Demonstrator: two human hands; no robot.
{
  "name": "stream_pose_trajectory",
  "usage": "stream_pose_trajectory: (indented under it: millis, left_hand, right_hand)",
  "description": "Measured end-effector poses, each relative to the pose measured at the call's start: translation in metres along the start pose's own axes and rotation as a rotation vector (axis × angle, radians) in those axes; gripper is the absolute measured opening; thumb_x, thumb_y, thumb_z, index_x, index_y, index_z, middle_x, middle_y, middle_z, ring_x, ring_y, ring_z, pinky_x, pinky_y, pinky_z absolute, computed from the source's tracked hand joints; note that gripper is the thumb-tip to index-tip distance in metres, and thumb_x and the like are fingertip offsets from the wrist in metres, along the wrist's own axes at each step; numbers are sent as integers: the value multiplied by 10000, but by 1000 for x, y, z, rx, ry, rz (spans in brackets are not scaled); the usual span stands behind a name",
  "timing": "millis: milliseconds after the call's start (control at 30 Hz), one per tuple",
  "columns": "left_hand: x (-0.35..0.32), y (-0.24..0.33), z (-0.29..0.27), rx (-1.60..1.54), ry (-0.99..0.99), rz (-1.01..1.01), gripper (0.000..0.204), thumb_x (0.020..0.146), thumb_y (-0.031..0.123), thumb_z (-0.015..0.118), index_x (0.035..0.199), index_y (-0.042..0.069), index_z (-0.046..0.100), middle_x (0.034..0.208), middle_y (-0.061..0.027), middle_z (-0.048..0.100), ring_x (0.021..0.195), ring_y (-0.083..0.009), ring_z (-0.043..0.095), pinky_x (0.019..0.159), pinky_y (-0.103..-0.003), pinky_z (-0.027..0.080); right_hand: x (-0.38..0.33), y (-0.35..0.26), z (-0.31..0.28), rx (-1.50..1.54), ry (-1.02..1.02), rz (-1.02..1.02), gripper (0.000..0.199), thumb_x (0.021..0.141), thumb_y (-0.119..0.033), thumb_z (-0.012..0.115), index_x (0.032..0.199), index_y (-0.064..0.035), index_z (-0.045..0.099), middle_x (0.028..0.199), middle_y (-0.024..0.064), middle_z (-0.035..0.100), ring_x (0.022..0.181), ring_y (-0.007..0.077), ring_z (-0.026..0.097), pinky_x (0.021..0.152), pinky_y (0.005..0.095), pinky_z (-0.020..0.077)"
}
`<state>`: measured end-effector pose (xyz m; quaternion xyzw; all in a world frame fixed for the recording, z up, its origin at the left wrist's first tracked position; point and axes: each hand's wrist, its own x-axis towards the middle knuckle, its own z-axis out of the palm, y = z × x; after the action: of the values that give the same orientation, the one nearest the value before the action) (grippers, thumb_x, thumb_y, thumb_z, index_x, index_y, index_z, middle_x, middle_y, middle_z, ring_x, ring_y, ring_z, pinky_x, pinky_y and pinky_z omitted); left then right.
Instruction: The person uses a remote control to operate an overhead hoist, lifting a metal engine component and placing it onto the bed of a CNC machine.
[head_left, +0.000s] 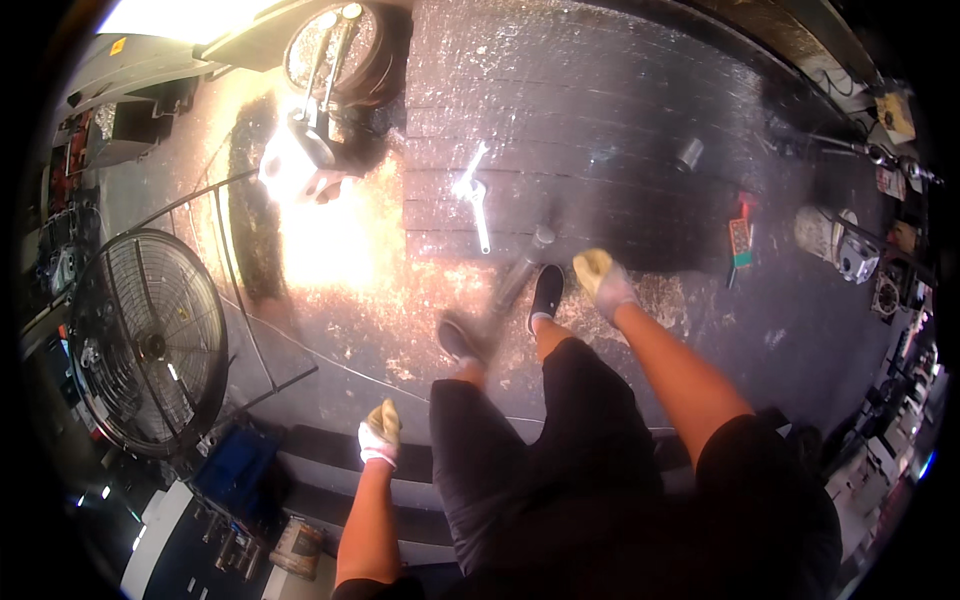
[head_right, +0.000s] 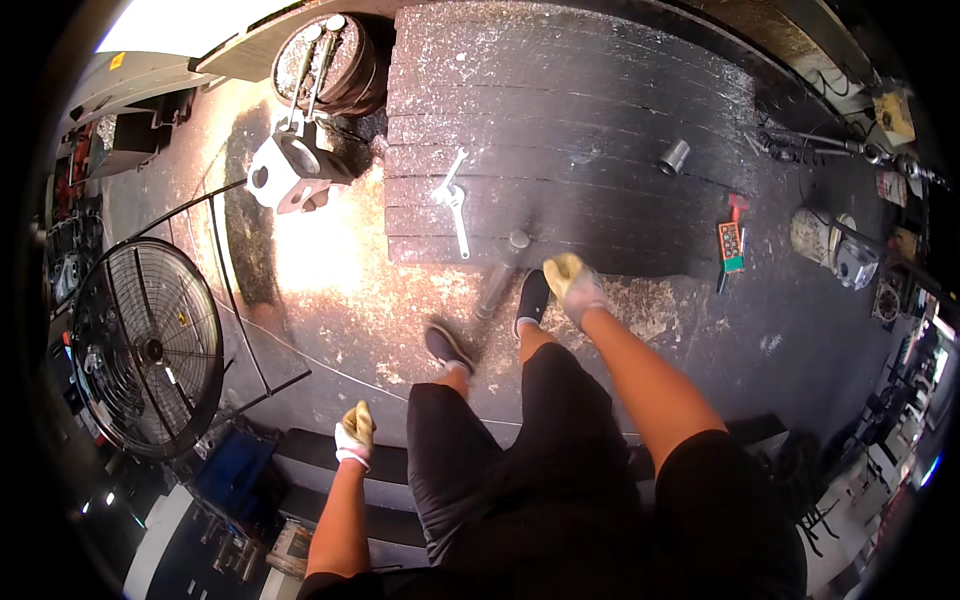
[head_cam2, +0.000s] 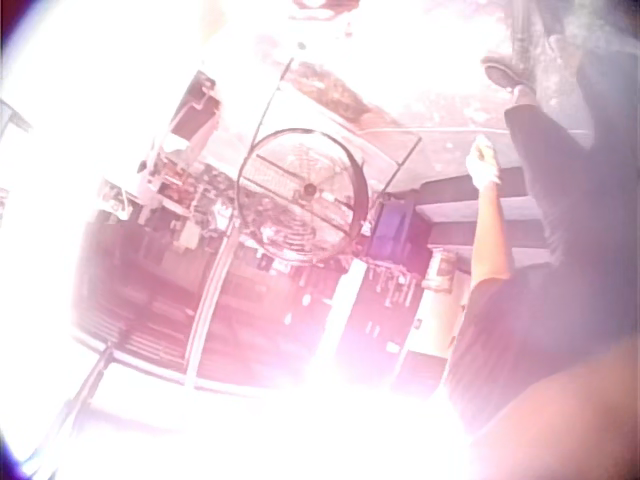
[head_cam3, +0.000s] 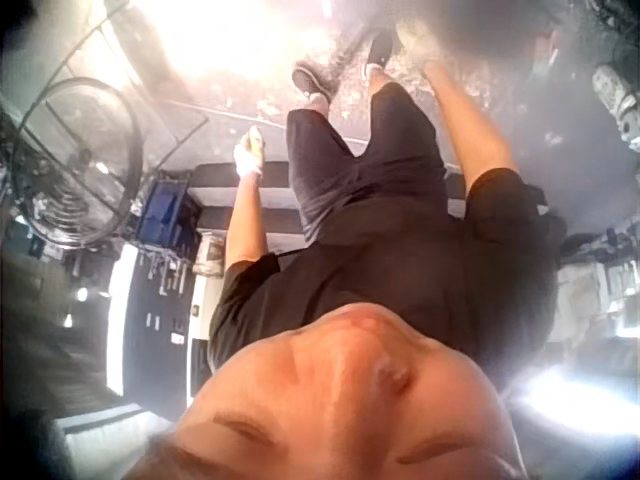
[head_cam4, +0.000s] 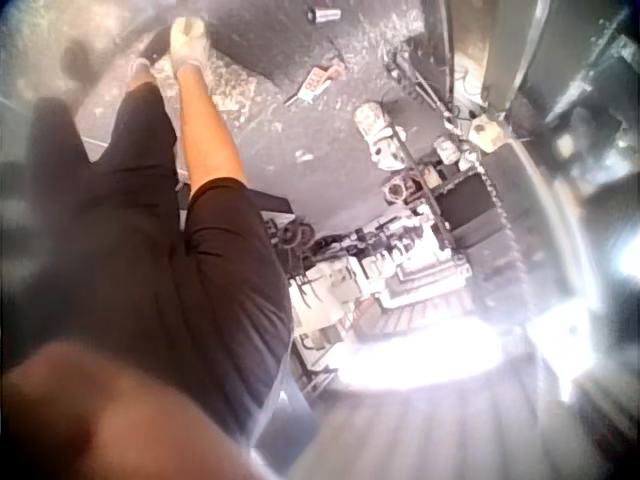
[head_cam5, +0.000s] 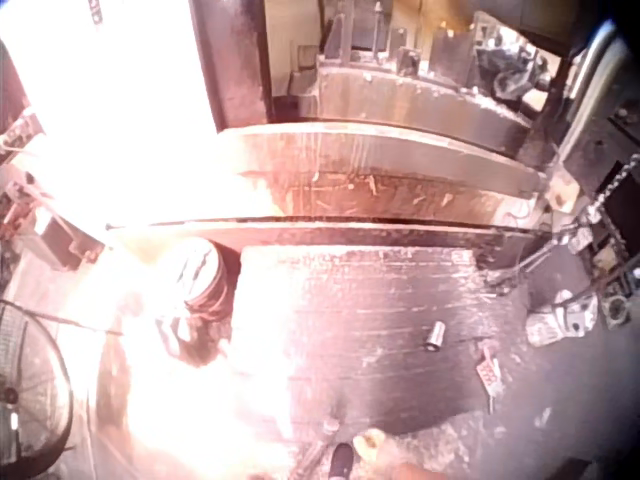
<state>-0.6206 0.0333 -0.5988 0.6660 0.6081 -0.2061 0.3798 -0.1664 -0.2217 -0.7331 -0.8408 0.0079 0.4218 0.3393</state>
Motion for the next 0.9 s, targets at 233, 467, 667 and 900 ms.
stream_pose_trajectory:
  millis: [233, 467, 667, 900]
  left_hand:
    - [131, -22, -29, -67, -8, 246, 316, 995, 308, 723, 1070, 1, 733, 896, -63, 728, 789, -142, 664, 714, -311, 554]
    - [313, 118, -155, 457, 224, 864, 759, 781, 420, 843, 1344, -17, 580, 1237, -242, 654, 1196, -446, 601, 1055, -542, 467]
    - [441, 210, -222, 420, 551, 1003, 750, 765, 364, 865, 1357, 6, 575, 1242, -214, 647, 1234, -400, 576, 1074, -540, 441]
    - [515, 210, -274, 125, 297, 608, 762, 821, 448, 817, 1360, -45, 601, 1298, -296, 666, 1252, -432, 624, 1072, -448, 496]
  right_hand:
    - [54, -90, 49, -21, 311, -174, 591, 957, -399, 752, 1393, -30, 601, 1098, 152, 733, 982, 228, 704, 882, 372, 563]
    - [8, -137, 129, 121, 312, 174, 387, 1030, -387, 652, 1017, -6, 715, 699, 25, 622, 624, 104, 572, 581, 290, 466]
    - [52, -236, 296, 385, 77, 211, 354, 1050, -356, 628, 933, -29, 694, 623, -17, 552, 522, 51, 460, 495, 242, 356]
    - [187, -441, 394, -53, -125, -331, 747, 964, -616, 636, 1332, 34, 646, 1283, 199, 710, 1166, 283, 666, 1049, 416, 484]
